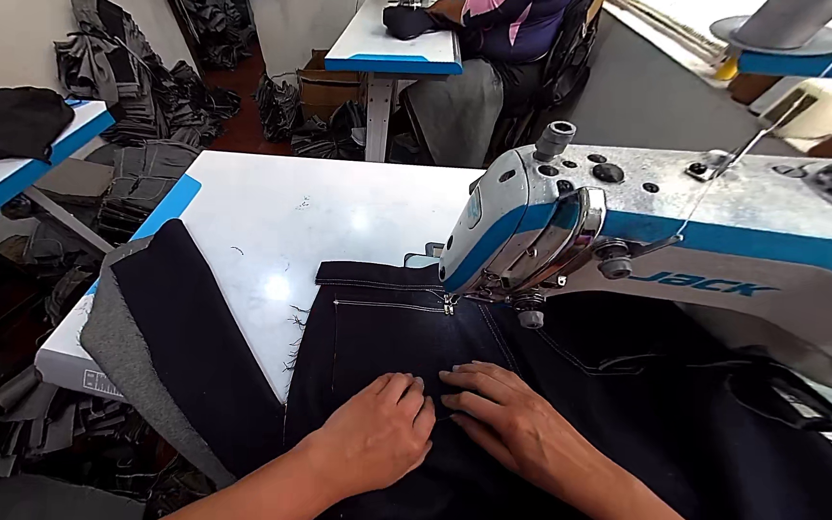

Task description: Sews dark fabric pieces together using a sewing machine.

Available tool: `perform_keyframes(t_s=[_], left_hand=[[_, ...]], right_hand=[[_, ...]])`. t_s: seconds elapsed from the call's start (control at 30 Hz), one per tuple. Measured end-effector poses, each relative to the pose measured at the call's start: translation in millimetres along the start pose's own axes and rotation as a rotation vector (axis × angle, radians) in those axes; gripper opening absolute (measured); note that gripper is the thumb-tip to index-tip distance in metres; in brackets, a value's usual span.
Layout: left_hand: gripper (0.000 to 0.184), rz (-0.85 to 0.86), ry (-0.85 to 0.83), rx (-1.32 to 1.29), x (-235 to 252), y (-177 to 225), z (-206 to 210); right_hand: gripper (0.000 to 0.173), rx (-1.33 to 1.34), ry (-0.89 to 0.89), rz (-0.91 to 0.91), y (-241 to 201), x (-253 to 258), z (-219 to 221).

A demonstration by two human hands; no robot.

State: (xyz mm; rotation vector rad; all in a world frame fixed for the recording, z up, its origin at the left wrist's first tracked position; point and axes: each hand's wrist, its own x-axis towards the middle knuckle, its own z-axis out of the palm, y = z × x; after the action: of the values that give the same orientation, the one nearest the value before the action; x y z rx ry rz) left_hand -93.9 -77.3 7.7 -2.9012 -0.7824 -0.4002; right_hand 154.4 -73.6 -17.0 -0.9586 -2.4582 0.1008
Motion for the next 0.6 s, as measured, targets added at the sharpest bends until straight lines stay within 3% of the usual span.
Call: perform_keyframes(t_s=[0.1, 0.17, 0.23, 0.4, 0.6], left_hand=[[0.020, -0.028, -0.055, 0.124, 12.9, 11.7, -7.6], [0.014, -0.047, 0.000, 0.107, 18.0, 9.6, -3.4], [0.017, -0.131, 0.048, -0.072, 21.0, -0.8, 0.2], [0.027, -0.469, -0.095, -0.607, 33.4, -38.5, -10.4], [0.024, -0.567, -0.091, -0.737, 34.2, -45.5, -9.0]], right_hand=[[0.028, -0.001, -0.009, 0.008, 3.7, 5.6, -1.9], [0.029, -0.003, -0.003, 0.007, 5.7, 10.7, -1.4], [0.028, 0.013, -0.003, 0.012, 7.7, 15.3, -1.0], [0.027, 0.174, 0.024, 0.112, 15.9, 20.3, 0.8], [0.024, 0.250, 0.076, 0.223, 19.6, 30.4, 4.7]])
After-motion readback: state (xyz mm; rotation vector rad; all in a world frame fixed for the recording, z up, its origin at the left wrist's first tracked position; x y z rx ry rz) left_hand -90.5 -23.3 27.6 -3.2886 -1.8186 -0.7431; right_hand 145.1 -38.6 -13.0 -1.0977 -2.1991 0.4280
